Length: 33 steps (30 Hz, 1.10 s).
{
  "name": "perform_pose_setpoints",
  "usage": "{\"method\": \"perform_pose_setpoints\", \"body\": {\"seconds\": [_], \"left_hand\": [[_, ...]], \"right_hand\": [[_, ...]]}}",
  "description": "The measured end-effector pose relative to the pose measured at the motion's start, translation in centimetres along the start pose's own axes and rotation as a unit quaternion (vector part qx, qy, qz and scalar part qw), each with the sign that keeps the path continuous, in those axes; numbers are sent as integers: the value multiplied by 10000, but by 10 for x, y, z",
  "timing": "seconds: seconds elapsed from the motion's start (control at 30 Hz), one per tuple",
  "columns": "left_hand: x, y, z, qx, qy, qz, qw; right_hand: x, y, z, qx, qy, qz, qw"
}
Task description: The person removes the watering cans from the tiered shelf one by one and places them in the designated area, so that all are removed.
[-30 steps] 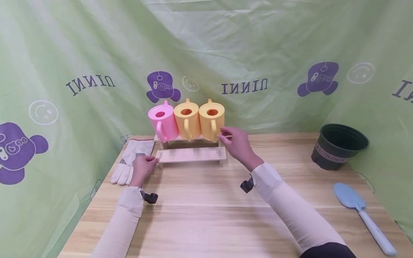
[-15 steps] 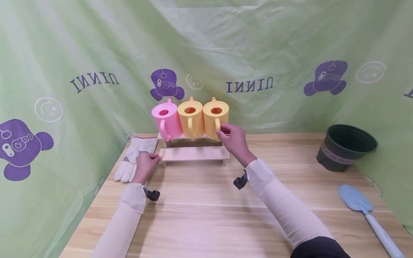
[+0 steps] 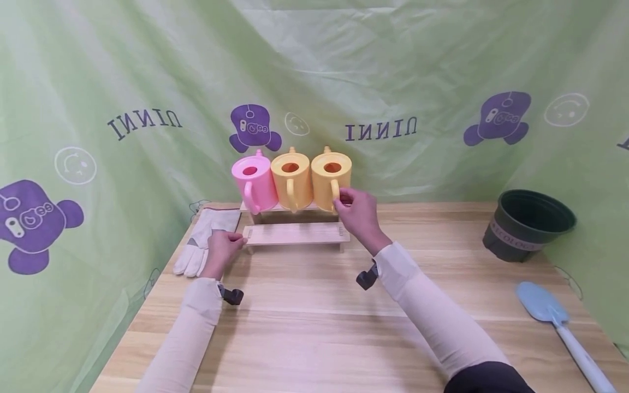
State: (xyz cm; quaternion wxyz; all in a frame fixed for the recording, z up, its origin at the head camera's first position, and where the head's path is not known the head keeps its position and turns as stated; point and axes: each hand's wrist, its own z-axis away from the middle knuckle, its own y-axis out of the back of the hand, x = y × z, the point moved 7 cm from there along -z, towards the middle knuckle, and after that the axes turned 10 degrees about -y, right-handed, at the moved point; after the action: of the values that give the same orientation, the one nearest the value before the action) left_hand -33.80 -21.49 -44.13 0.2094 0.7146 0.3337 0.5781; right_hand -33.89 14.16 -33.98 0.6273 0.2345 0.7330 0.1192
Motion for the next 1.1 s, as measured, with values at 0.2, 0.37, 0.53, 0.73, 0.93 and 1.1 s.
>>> {"method": "perform_pose_setpoints", "body": {"seconds": [0.2, 0.37, 0.53, 0.73, 0.93, 1.1], "left_hand": [[3, 0, 1, 30, 6, 53, 10000], [3, 0, 1, 49, -54, -44, 10000], [1, 1, 1, 21, -70, -114, 9999], [-1, 0, 2, -14, -72, -138, 9999], [4, 0, 1, -60, -250, -324, 9991], [9, 3, 1, -26, -313, -398, 9987]], "right_hand": [[-1, 22, 6, 374, 53, -201, 9991], [7, 45, 9, 739, -3, -298, 9968], [19, 59, 9, 958, -69, -151, 9953], [41, 62, 9, 1077, -183, 31, 9940], [65, 59, 15, 1093, -404, 92, 9931], [77, 53, 18, 1109, -506, 219, 9923]]}}
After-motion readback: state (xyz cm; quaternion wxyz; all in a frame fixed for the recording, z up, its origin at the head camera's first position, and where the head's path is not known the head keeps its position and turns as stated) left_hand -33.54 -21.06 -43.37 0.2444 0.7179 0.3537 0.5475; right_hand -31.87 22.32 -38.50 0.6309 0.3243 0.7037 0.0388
